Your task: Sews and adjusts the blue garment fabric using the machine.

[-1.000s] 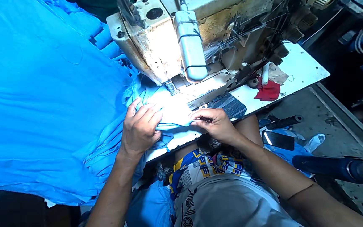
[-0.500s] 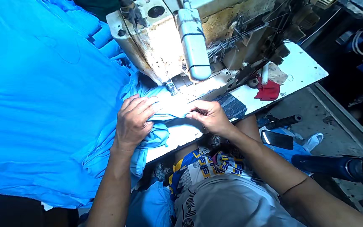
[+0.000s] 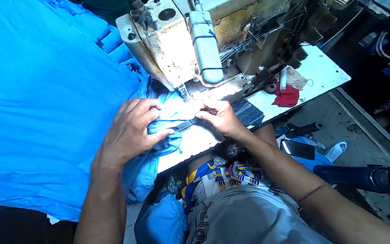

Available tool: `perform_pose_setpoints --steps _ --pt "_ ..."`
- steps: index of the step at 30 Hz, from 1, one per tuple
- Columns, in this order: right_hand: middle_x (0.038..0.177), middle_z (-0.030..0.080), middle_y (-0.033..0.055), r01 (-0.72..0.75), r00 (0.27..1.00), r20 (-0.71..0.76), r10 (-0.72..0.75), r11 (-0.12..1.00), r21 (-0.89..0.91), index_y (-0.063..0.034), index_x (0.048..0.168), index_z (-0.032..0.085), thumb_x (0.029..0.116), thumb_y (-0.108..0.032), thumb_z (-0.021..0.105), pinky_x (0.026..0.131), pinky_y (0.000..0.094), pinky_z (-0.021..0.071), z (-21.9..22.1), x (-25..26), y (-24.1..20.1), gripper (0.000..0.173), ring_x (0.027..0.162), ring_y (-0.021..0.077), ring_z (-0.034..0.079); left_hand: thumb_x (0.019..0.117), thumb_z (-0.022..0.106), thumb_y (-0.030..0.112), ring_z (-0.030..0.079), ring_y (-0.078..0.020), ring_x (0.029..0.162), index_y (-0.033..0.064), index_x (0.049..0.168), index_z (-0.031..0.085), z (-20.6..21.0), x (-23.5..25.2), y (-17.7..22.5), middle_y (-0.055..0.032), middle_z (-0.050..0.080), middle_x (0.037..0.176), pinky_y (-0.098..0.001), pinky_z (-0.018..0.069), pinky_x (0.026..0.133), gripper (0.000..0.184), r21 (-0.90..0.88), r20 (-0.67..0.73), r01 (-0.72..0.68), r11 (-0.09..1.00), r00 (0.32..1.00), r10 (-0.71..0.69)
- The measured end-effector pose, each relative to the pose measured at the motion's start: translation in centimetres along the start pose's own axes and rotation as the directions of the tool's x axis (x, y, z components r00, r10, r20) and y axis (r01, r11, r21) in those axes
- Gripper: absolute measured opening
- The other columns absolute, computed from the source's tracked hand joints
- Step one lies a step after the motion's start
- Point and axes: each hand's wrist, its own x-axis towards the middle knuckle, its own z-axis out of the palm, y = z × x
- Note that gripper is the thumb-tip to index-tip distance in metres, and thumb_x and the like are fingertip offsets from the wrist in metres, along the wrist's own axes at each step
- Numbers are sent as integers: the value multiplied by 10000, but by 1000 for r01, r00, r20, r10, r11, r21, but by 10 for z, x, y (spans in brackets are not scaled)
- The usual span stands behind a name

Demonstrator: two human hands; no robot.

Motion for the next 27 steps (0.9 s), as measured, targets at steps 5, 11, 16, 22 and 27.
perform_pose_setpoints --steps 5,11,16,22,27 --pt "926 709 77 28 997 68 -23 997 -76 -4 1054 713 956 -4 691 677 270 597 -5 3 -2 100 748 120 668 912 682 481 560 -341 1284 60 851 696 -42 -17 8 -131 624 1326 -577 424 1094 426 35 -31 10 999 999 -9" --pt "1023 709 42 292 908 384 -168 911 -291 -49 1108 741 963 -52 681 840 277 594 -16 -4 -17 157 910 87 675 909 736 159 710 -178 1020 63 790 686 -9 -20 65 -64 747 1065 -392 598 923 161 -418 -203 -188 889 973 111" --pt "1066 726 43 291 925 322 -202 921 -259 -40 1070 752 964 -5 666 900 318 608 -19 -33 -8 141 1004 115 691 871 798 454 637 -162 752 99 1013 725 47 -17 73 -48 669 848 -346 526 667 389 -131 -326 -58 990 945 12" --pt "1076 741 68 223 963 198 -182 952 -209 -7 1034 750 951 17 673 882 310 619 -20 -50 0 115 998 129 712 891 643 173 543 -372 1331 109 1057 763 77 -19 41 -125 660 1352 -596 319 1169 214 214 -300 -30 976 949 95" --pt "1064 748 67 142 983 133 -123 979 -145 -3 1027 753 964 -9 678 871 308 621 -17 -58 5 98 978 133 717 873 638 239 622 -344 1221 72 837 705 66 -22 50 -109 739 1145 -572 388 1119 183 197 -234 -47 979 968 93"
